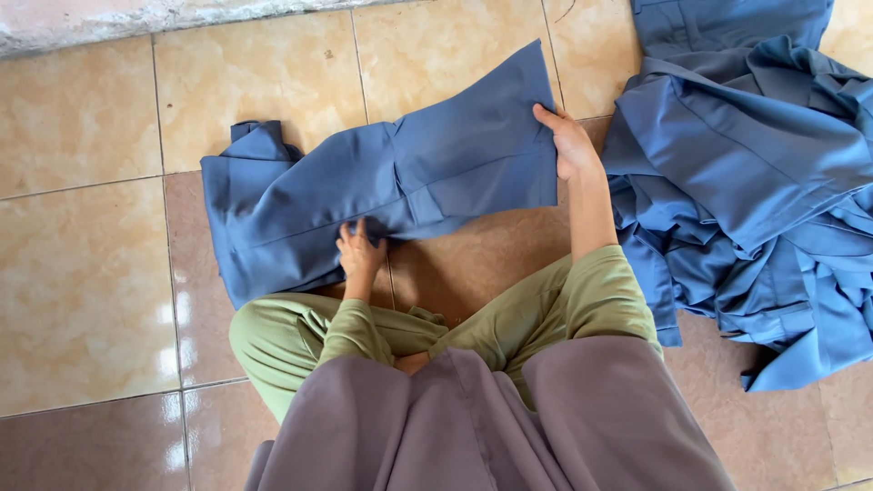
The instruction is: Folding blue trousers on a tiled floor by spreading, smoothing, and folding them into rectangles.
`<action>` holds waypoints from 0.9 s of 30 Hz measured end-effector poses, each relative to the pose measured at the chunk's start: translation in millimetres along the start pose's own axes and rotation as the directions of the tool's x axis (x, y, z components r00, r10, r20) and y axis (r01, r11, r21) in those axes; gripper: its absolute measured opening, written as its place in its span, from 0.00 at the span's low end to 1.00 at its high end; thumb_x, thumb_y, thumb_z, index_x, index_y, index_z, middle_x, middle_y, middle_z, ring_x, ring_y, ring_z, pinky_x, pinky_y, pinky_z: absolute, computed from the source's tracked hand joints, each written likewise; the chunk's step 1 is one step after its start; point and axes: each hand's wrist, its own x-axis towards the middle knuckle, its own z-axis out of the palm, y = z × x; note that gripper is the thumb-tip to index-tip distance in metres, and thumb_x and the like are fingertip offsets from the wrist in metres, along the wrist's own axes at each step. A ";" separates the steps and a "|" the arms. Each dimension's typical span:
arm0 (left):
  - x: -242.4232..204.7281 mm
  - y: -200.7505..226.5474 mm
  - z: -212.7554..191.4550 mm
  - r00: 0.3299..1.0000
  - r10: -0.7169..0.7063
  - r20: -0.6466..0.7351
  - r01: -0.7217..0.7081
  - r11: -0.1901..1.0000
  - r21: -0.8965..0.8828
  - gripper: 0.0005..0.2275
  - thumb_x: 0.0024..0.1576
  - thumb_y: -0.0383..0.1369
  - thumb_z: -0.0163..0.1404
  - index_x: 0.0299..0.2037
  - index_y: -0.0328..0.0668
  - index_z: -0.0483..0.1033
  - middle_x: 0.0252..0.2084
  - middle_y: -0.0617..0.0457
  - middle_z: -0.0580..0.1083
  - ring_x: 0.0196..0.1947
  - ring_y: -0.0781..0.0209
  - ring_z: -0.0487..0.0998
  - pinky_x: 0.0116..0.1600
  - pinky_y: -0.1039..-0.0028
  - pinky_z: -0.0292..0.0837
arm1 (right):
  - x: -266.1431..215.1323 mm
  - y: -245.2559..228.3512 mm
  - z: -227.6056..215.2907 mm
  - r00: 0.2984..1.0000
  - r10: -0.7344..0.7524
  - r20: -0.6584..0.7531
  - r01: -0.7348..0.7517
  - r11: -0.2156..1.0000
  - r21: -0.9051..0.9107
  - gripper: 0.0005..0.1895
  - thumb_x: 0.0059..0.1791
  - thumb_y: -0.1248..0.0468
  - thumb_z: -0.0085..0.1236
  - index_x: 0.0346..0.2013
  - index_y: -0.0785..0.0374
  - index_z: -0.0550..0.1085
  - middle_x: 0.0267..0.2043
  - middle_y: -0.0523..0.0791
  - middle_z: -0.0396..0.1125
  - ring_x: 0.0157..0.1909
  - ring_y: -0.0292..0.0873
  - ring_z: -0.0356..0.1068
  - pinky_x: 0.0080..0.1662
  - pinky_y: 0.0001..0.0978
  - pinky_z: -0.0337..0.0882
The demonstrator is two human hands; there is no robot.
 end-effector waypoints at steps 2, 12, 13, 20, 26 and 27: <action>2.8 -10.8 -17.2 0.997 -0.077 -0.020 0.076 0.996 -0.041 0.44 0.45 0.57 0.61 0.73 0.66 0.54 0.72 0.49 0.50 0.63 0.42 0.61 0.50 0.44 0.75 | -1.9 -3.2 9.0 0.998 -0.006 -0.070 0.015 0.992 0.127 0.28 0.50 0.57 0.71 0.62 0.60 0.71 0.52 0.50 0.74 0.52 0.48 0.78 0.50 0.50 0.80; 14.9 -47.7 -27.2 0.980 -0.194 -0.033 0.197 0.973 0.118 0.41 0.55 0.50 0.50 0.78 0.62 0.40 0.79 0.44 0.34 0.75 0.42 0.42 0.57 0.33 0.58 | 23.0 32.5 -17.5 0.994 0.049 -0.094 -0.030 0.981 0.192 0.34 0.51 0.57 0.71 0.67 0.60 0.67 0.58 0.54 0.71 0.59 0.56 0.75 0.53 0.54 0.79; 15.9 -43.5 -32.3 0.978 -0.207 -0.028 0.209 0.972 0.110 0.37 0.59 0.47 0.45 0.78 0.64 0.39 0.79 0.45 0.34 0.75 0.43 0.42 0.56 0.33 0.58 | 24.3 34.8 -16.9 0.994 0.035 -0.099 -0.021 0.990 0.138 0.33 0.52 0.56 0.70 0.67 0.59 0.66 0.60 0.53 0.69 0.61 0.55 0.73 0.54 0.55 0.78; 58.5 -54.4 -45.0 0.932 -0.363 0.005 0.362 0.929 0.071 0.31 0.64 0.44 0.37 0.78 0.65 0.39 0.78 0.45 0.39 0.71 0.44 0.46 0.48 0.32 0.66 | -6.7 32.6 31.8 0.987 -0.035 -0.159 -0.053 0.855 -0.516 0.22 0.55 0.52 0.60 0.61 0.57 0.74 0.64 0.54 0.66 0.67 0.56 0.63 0.61 0.54 0.66; 107.4 -118.7 -64.7 0.877 -0.479 -0.017 0.479 0.877 -0.030 0.34 0.61 0.48 0.41 0.79 0.59 0.43 0.78 0.44 0.40 0.70 0.44 0.48 0.48 0.28 0.71 | -20.0 55.5 98.7 0.992 0.003 -0.126 -0.054 0.914 -0.403 0.23 0.57 0.57 0.55 0.64 0.66 0.70 0.68 0.61 0.59 0.71 0.64 0.55 0.65 0.61 0.60; 109.3 -129.0 -72.8 0.876 -0.482 -0.018 0.481 0.876 -0.034 0.34 0.61 0.48 0.41 0.79 0.59 0.43 0.78 0.44 0.40 0.70 0.44 0.48 0.48 0.28 0.71 | -15.8 61.4 108.0 0.992 0.001 -0.123 -0.051 0.913 -0.405 0.23 0.57 0.57 0.55 0.64 0.66 0.70 0.68 0.61 0.59 0.71 0.64 0.55 0.65 0.61 0.60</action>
